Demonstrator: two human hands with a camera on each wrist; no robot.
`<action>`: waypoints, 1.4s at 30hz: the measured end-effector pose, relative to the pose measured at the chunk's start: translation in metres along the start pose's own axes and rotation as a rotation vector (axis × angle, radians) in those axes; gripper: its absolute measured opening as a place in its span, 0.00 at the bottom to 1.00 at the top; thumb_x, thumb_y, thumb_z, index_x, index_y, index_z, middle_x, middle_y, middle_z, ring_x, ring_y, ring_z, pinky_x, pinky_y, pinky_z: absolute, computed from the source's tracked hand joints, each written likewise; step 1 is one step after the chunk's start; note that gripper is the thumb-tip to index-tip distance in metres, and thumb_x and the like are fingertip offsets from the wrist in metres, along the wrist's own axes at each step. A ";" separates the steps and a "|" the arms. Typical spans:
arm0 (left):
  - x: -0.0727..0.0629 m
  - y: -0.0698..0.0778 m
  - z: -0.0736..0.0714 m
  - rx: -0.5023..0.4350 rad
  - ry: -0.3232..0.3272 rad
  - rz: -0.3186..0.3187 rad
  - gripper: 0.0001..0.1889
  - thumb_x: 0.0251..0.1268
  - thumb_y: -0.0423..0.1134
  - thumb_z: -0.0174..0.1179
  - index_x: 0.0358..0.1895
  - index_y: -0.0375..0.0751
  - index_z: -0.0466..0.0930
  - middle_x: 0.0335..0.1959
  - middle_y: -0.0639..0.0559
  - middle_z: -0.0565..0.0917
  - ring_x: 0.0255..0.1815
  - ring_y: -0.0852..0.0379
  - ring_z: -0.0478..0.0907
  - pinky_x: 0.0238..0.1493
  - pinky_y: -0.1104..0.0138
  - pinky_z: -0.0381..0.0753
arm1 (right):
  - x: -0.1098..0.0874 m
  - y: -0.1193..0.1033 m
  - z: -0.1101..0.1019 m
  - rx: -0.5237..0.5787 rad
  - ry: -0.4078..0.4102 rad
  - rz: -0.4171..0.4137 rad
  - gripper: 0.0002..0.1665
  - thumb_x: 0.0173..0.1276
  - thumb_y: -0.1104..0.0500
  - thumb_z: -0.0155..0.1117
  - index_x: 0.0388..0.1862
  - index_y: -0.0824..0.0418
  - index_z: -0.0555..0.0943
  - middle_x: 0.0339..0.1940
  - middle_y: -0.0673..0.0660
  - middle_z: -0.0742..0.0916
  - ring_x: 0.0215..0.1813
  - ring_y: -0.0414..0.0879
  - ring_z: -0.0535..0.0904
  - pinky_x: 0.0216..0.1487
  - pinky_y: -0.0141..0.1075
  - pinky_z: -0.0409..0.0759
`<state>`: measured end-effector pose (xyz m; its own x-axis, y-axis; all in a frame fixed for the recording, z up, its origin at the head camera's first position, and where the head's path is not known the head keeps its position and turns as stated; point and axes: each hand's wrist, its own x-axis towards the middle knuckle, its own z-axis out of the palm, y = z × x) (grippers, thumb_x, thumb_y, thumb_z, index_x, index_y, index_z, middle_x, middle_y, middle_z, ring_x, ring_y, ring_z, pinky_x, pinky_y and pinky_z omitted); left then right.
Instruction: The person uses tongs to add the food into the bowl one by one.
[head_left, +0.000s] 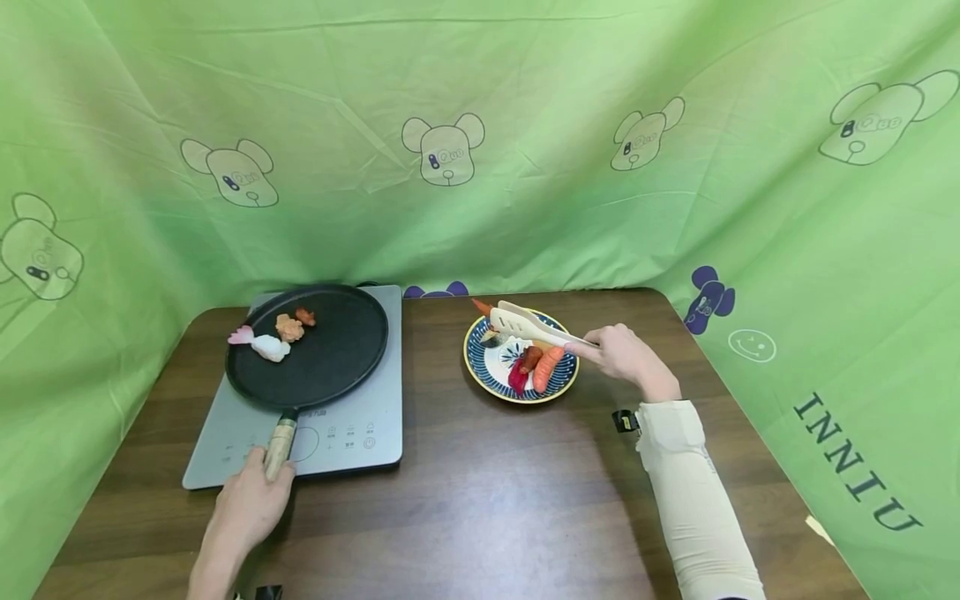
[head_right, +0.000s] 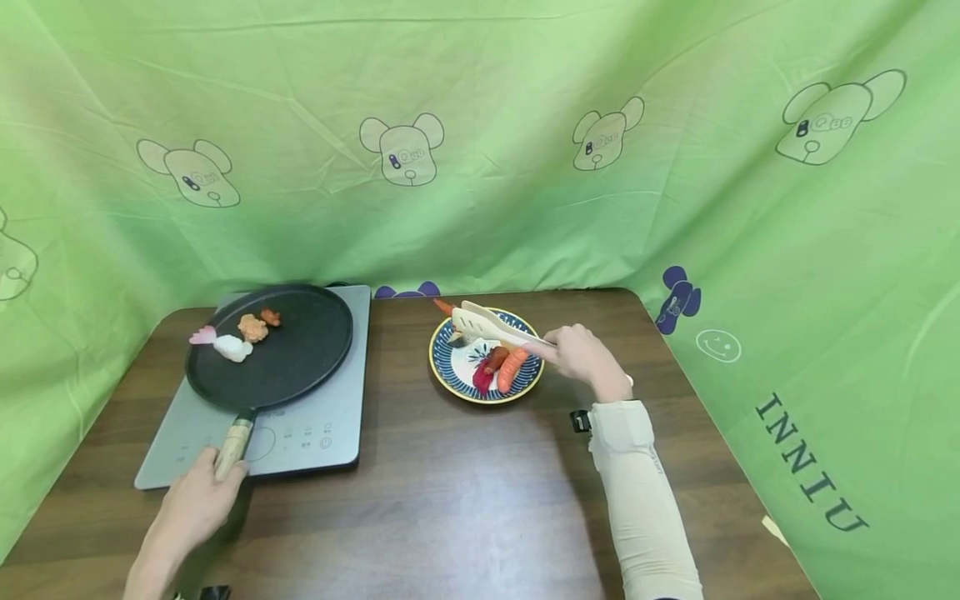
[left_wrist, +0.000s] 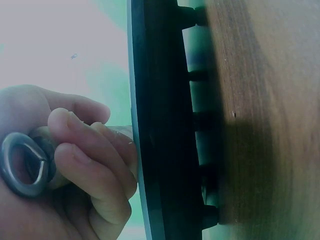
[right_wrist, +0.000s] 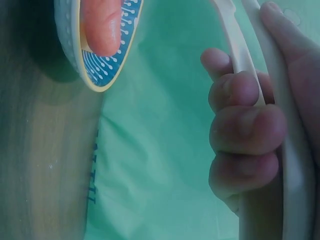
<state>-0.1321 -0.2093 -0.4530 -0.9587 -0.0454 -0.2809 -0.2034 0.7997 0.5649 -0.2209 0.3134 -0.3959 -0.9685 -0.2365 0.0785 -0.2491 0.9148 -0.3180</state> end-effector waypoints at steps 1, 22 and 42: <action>0.000 0.000 0.000 -0.001 0.000 0.000 0.27 0.69 0.51 0.44 0.56 0.28 0.57 0.23 0.43 0.69 0.19 0.50 0.67 0.18 0.61 0.64 | 0.000 -0.001 0.000 0.000 0.000 -0.003 0.26 0.67 0.40 0.57 0.15 0.54 0.72 0.12 0.45 0.66 0.20 0.42 0.65 0.25 0.37 0.64; 0.000 0.000 -0.001 0.016 0.011 0.006 0.27 0.69 0.50 0.43 0.57 0.28 0.57 0.23 0.43 0.69 0.20 0.49 0.67 0.19 0.61 0.64 | 0.001 -0.002 0.003 0.005 0.025 -0.016 0.27 0.67 0.39 0.56 0.15 0.54 0.71 0.12 0.45 0.67 0.20 0.43 0.67 0.28 0.38 0.67; 0.000 -0.001 0.000 0.018 0.010 0.024 0.24 0.69 0.49 0.45 0.54 0.29 0.59 0.22 0.44 0.69 0.19 0.50 0.67 0.19 0.60 0.64 | 0.017 -0.032 -0.003 0.042 0.063 -0.119 0.26 0.67 0.42 0.58 0.14 0.53 0.67 0.11 0.44 0.65 0.17 0.39 0.60 0.23 0.35 0.60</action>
<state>-0.1322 -0.2101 -0.4539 -0.9650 -0.0319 -0.2602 -0.1771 0.8113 0.5571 -0.2299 0.2813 -0.3819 -0.9306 -0.3204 0.1772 -0.3635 0.8665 -0.3422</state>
